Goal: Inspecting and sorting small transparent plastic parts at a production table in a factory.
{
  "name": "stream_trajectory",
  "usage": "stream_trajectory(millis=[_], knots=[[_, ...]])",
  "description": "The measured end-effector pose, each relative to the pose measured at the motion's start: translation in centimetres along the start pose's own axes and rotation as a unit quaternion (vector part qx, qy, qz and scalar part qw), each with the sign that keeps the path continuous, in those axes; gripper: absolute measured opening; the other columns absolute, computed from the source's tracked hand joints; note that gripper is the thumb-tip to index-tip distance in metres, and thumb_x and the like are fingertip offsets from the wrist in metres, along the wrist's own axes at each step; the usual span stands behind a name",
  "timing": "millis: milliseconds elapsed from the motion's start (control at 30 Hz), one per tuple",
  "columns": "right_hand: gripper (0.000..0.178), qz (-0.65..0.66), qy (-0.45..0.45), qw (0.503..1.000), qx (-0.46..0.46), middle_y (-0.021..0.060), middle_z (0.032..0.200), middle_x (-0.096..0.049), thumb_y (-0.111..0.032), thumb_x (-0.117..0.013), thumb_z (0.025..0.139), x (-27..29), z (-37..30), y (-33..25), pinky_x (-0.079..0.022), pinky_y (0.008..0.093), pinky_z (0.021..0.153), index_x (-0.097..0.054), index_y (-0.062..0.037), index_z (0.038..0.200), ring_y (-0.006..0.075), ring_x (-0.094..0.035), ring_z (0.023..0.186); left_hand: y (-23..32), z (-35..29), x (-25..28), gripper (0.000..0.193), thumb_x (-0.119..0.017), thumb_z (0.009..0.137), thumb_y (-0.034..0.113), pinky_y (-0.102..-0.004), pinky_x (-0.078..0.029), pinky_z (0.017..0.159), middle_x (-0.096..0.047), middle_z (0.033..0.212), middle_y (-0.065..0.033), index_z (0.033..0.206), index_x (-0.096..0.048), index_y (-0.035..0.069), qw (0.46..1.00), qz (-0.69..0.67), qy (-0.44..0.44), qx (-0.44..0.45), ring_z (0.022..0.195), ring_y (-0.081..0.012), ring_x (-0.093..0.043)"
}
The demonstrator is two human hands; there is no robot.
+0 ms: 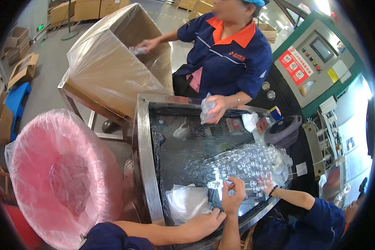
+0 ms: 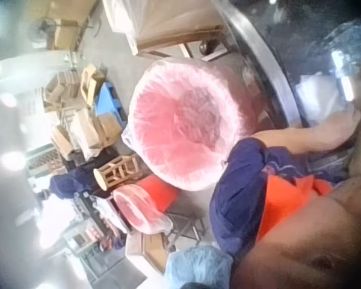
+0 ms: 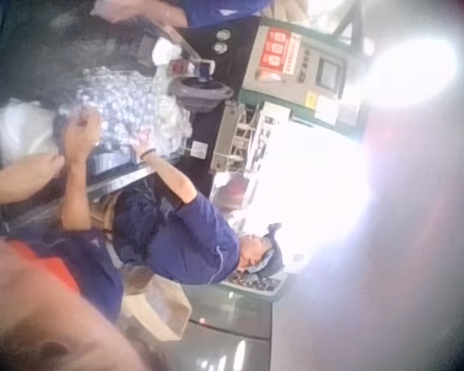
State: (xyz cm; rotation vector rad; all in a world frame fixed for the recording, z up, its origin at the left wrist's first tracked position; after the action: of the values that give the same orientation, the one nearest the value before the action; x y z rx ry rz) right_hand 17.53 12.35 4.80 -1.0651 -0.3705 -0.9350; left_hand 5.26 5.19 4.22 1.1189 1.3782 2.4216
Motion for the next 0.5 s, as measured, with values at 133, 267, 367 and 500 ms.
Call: stream_trajectory(millis=[133, 267, 367, 500], knots=[[0.018, -0.001, -0.011, 0.999, 0.038, 0.0079, 0.088, -0.053, 0.007, -0.065, 0.078, -0.35, 0.01, 0.53, -0.043, 0.0234, 0.056, -0.060, 0.0028, 0.095, 0.0103, -0.048, 0.065, 0.09, -0.42, -0.24, 0.020, -0.054, 0.079, 0.006, -0.0350, -0.052, 0.053, -0.051, 0.080, -0.0135, 0.095, -0.045, 0.000, 0.999, 0.041, -0.010, -0.020, 0.069, -0.0269, -0.062], [0.018, -0.010, -0.021, 0.999, 0.047, 0.0074, 0.089, -0.052, 0.007, -0.065, 0.079, -0.63, -0.12, 0.64, -0.043, 0.0224, 0.056, -0.060, 0.0030, 0.096, 0.0094, -0.047, 0.066, 0.16, -0.81, -0.35, 0.017, -0.056, 0.077, 0.009, -0.0320, -0.052, 0.055, -0.053, 0.075, -0.0091, 0.091, -0.049, 0.002, 0.995, 0.094, 0.020, -0.030, 0.068, -0.0229, -0.062], [0.018, -0.008, -0.019, 0.999, 0.049, 0.0071, 0.090, -0.052, 0.007, -0.064, 0.079, -0.67, -0.22, 0.78, -0.042, 0.0220, 0.056, -0.059, 0.0033, 0.096, 0.0092, -0.047, 0.066, -0.02, -0.94, -0.33, 0.013, -0.056, 0.077, 0.010, -0.0338, -0.051, 0.055, -0.054, 0.071, -0.0080, 0.087, -0.050, 0.004, 0.995, 0.086, 0.038, -0.037, 0.065, -0.0238, -0.062], [0.017, -0.002, -0.020, 0.999, 0.050, 0.0070, 0.090, -0.051, 0.008, -0.064, 0.079, -0.56, -0.27, 0.97, -0.042, 0.0221, 0.056, -0.059, 0.0036, 0.096, 0.0092, -0.046, 0.066, 0.09, -1.01, -0.43, 0.013, -0.056, 0.077, 0.011, -0.0337, -0.051, 0.059, -0.057, 0.075, -0.0093, 0.087, -0.052, 0.004, 0.994, 0.090, 0.015, -0.053, 0.068, -0.0244, -0.063]])
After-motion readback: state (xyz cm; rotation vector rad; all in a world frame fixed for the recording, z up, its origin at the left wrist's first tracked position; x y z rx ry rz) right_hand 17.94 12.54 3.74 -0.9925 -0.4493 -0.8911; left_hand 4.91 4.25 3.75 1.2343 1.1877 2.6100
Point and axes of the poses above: each hand's wrist, its own z-axis towards the middle knuckle, its own x-axis out of the back of the hand, y = z × x, the point moved 6 cm from there along z, towards the middle knuckle
